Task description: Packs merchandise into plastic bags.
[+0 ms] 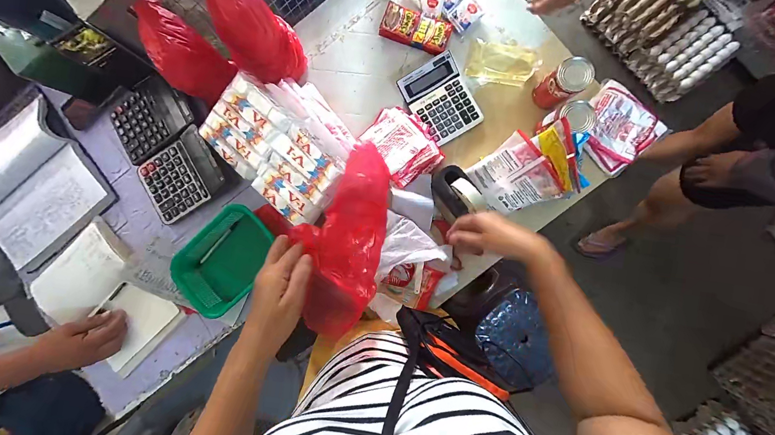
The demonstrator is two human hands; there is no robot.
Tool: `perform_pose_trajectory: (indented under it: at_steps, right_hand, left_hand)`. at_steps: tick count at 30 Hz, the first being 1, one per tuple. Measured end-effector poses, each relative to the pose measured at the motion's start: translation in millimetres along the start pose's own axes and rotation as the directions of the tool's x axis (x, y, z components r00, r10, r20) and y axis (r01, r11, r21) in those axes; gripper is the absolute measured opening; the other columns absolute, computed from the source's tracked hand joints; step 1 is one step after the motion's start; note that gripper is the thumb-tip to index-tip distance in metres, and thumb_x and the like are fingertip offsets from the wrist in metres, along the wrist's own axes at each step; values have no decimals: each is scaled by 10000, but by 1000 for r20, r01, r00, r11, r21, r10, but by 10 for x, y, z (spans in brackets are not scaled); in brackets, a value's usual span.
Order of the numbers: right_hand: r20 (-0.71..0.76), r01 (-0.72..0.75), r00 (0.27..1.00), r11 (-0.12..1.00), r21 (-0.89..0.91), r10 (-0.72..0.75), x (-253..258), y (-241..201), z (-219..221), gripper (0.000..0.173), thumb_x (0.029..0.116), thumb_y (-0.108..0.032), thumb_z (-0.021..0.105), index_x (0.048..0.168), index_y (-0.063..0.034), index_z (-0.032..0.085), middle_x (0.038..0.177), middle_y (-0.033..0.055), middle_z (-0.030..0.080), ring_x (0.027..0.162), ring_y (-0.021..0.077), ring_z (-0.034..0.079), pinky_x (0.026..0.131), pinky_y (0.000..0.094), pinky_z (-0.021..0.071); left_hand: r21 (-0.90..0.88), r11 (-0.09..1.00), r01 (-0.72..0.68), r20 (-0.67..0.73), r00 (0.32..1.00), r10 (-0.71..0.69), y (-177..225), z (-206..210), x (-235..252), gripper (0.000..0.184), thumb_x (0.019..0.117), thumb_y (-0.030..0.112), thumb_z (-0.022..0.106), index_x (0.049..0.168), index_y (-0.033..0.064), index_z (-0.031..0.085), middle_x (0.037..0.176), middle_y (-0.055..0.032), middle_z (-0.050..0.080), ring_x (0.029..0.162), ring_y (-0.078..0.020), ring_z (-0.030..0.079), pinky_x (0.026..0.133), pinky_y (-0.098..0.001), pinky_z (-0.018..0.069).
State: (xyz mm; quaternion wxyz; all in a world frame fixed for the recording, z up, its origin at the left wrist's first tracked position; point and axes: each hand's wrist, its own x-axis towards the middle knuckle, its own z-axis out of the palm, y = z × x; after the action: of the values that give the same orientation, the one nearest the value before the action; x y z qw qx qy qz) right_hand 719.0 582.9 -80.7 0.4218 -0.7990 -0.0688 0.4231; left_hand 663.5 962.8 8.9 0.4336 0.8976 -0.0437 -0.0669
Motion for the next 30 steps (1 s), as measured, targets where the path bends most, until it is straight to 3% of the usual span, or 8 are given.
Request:
perform_pose_trajectory:
  at_steps: [6,9,11,17,20,23,27,30]
  right_hand:
    - [-655,-123,749,992,16,104,857,48,-1631,468,1001,-5,471,1468,27,468,1424,292,527,996,402,721,867,555,612]
    - [-777,-308,622,943,-122,103,1404,293,-2113,590,877,40,633,1450,57,496,1458,317,500,1279,505,552,1021,693,457]
    - [-771,-376,637,875,-305,6,1653,457,-2312,651,797,64,736,1407,100,514,1456,345,486,1386,571,398,1054,757,375]
    - [-662,-420,749,753,-507,-28,2079,760,-2549,914,718,57,821,1527,48,397,1482,378,441,1422,590,338,1149,808,152]
    - [-650,-431,760,738,-520,-15,2116,653,-2536,808,730,61,817,1452,82,454,1408,420,468,1332,624,419,1064,804,295]
    - [-641,-452,764,771,-448,76,2083,580,-2519,968,698,-81,911,1511,14,393,1447,436,392,1191,671,507,880,813,441]
    - [-665,-376,742,874,-309,85,2041,603,-2471,974,774,-188,874,1594,-132,351,1480,403,408,1159,678,524,883,845,400]
    - [-683,-324,714,938,-127,154,2023,575,-2430,798,869,-246,785,1555,-90,409,1379,389,536,1268,618,506,989,819,362]
  left_hand:
    - [13,1000,-2,-101,995,4,-40,-73,99,391,905,99,613,1277,-3,679,1359,-254,567,1224,-186,604,988,-288,538]
    - [52,999,-6,-136,991,13,-40,-61,67,345,916,91,633,1246,13,699,1315,-221,605,1216,-166,610,999,-274,535]
    - [62,998,-17,-152,988,26,-35,-69,47,333,909,74,616,1226,48,713,1326,-185,605,1241,-145,592,1015,-260,523]
    - [-68,994,-89,-162,984,77,35,-117,89,206,990,68,554,1091,128,724,1459,-96,579,1353,-250,556,1108,-385,508]
    - [-128,988,-88,-178,982,64,89,-110,147,194,1005,78,554,1085,136,722,1445,-83,594,1338,-252,569,1099,-388,515]
    - [-137,987,-83,-182,982,57,93,-58,192,209,1000,62,550,1104,128,719,1443,-93,596,1340,-252,569,1097,-378,517]
    - [-134,989,-68,-162,986,46,110,13,253,239,981,43,559,1141,91,731,1445,-122,589,1341,-258,566,1095,-374,521]
    - [-138,988,-65,-138,989,46,185,35,316,289,957,19,546,1185,63,719,1447,-138,585,1338,-257,568,1080,-359,531]
